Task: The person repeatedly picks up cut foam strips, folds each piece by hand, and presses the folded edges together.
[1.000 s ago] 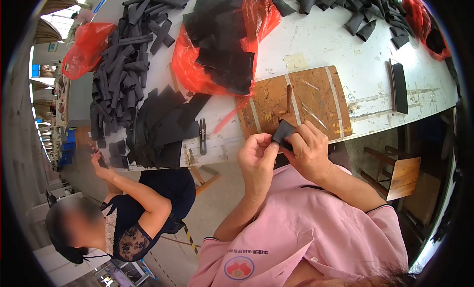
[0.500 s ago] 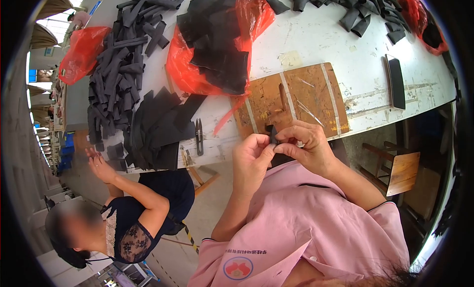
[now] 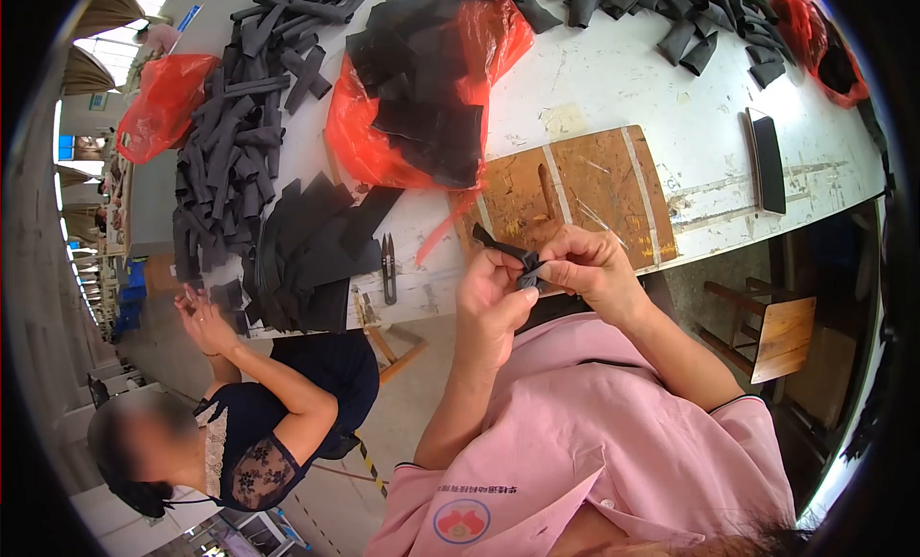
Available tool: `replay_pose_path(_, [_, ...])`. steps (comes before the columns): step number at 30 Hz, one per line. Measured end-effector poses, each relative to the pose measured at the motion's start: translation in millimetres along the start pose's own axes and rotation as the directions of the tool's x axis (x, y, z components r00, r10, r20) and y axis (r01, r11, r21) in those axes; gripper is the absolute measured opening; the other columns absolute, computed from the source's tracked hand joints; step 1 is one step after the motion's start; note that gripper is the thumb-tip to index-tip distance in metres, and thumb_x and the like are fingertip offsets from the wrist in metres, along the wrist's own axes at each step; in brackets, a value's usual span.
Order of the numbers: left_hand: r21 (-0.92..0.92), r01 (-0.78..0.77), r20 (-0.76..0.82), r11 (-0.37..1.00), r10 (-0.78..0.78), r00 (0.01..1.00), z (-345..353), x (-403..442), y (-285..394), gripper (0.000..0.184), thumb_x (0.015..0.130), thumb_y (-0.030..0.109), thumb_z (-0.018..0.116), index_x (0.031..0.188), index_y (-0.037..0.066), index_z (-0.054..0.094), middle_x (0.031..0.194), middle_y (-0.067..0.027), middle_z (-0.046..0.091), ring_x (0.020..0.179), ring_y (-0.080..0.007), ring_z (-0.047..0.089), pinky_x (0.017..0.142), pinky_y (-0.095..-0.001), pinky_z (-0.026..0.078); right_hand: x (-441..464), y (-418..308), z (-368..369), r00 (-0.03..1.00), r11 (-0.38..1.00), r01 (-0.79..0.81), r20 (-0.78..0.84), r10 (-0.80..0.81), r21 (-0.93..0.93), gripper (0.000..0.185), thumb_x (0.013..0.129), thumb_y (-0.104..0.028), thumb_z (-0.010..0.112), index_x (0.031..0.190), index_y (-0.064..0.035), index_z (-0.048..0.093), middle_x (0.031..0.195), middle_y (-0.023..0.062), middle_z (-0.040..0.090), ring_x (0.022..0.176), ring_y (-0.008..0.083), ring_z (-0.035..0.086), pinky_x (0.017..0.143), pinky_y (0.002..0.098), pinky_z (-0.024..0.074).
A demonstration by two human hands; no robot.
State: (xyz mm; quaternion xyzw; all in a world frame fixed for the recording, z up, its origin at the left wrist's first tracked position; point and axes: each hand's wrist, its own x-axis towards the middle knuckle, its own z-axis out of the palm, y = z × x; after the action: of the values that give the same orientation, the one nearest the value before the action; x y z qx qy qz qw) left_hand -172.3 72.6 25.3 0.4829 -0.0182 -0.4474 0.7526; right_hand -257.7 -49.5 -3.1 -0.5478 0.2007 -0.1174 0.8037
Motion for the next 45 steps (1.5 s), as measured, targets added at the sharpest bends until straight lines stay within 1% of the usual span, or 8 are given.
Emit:
replay_pose_path(7, [0.681,-0.537,-0.037,0.499,0.755,0.655,-1.4,12.3,-28.0,0.024,0.073,-0.014,0.045,0.095,-0.007,0.048,0.085,-0.0104,0.058,0.061,-0.0047,0.050,0.051,-0.0174,0.038,1.4,-4.2,6.5,0.953,0.934,-0.221,0.265,0.145,0.282,0.016,0.085,-0.018,0.060,0.080,-0.0041,0.055,0.069,-0.0013,0.051,0.061,0.0061,0.044,0.054,0.0206,0.0365])
replay_pose_path(11, [0.095,-0.151,0.023,0.984,0.150,0.988,-10.6,0.9,-2.5,0.030,0.073,-0.013,0.050,0.101,-0.005,0.048,0.091,-0.0157,0.060,0.066,-0.0103,0.057,0.057,-0.0164,0.044,2.6,0.7,-0.6,0.983,0.931,-0.173,0.120,0.141,0.321,0.017,0.085,-0.020,0.060,0.079,-0.0047,0.055,0.069,-0.0020,0.051,0.061,0.0057,0.045,0.057,0.0191,0.0385])
replay_pose_path(16, [-0.255,0.201,0.498,0.946,-0.050,0.866,-7.2,-8.3,5.6,0.043,0.075,-0.012,0.054,0.116,-0.002,0.046,0.093,-0.0130,0.061,0.074,-0.0094,0.058,0.059,-0.0168,0.043,-3.6,-7.7,-3.0,0.977,0.926,-0.099,0.212,0.021,0.364,0.012,0.084,-0.015,0.061,0.081,-0.0056,0.055,0.080,-0.0013,0.052,0.071,0.0064,0.049,0.062,0.0198,0.0421])
replay_pose_path(23, [0.547,-0.625,0.194,0.557,0.642,0.742,31.7,-8.6,18.7,0.015,0.081,-0.006,0.058,0.094,-0.001,0.059,0.088,-0.0061,0.057,0.074,-0.0076,0.052,0.065,-0.0177,0.043,-5.8,-61.1,6.9,0.851,0.738,0.508,0.126,-0.510,-0.444,0.011,0.081,-0.006,0.060,0.078,-0.0012,0.051,0.080,0.0067,0.053,0.065,0.0157,0.052,0.058,0.0258,0.0427])
replay_pose_path(27, [-0.097,-0.332,0.187,0.938,0.345,0.920,57.2,-7.6,59.1,0.025,0.078,-0.008,0.058,0.101,-0.001,0.051,0.088,-0.0093,0.057,0.070,-0.0101,0.053,0.054,-0.0179,0.038,3.7,-114.5,13.6,0.770,0.599,0.582,0.135,-0.624,-0.551,0.015,0.081,-0.012,0.060,0.077,-0.0010,0.051,0.067,0.0060,0.048,0.056,0.0158,0.046,0.050,0.0271,0.0367])
replay_pose_path(31, [-0.534,0.390,0.730,0.750,0.177,0.661,64.1,21.6,95.4,0.027,0.082,-0.002,0.051,0.108,0.001,0.048,0.092,-0.0157,0.060,0.043,-0.0050,0.038,0.038,-0.0188,0.027,25.6,-151.1,13.7,0.949,0.916,0.309,0.144,-0.280,-0.256,0.023,0.087,-0.022,0.057,0.076,-0.0018,0.052,0.057,-0.0001,0.040,0.052,0.0086,0.039,0.046,0.0239,0.0298])
replay_pose_path(37, [-0.549,0.324,0.455,0.771,-0.049,0.889,19.0,52.4,31.0,0.028,0.086,0.006,0.048,0.113,-0.002,0.050,0.089,-0.0108,0.060,0.037,-0.0046,0.030,0.035,-0.0181,0.022,53.2,-88.3,-28.2,0.947,0.981,-0.158,0.298,0.120,0.108,0.030,0.087,-0.031,0.057,0.071,-0.0054,0.053,0.060,-0.0037,0.041,0.053,0.0045,0.035,0.045,0.0196,0.0252])
replay_pose_path(45, [-0.699,0.432,0.524,0.570,-0.002,0.852,38.5,47.3,68.0,0.013,0.088,0.008,0.048,0.097,0.000,0.055,0.077,-0.0078,0.059,0.038,-0.0036,0.029,0.034,-0.0166,0.020,56.5,-125.5,-5.7,0.950,0.996,-0.007,0.310,0.035,-0.088,0.030,0.086,-0.029,0.059,0.068,-0.0053,0.052,0.057,-0.0040,0.041,0.049,0.0059,0.034,0.046,0.0206,0.0263])
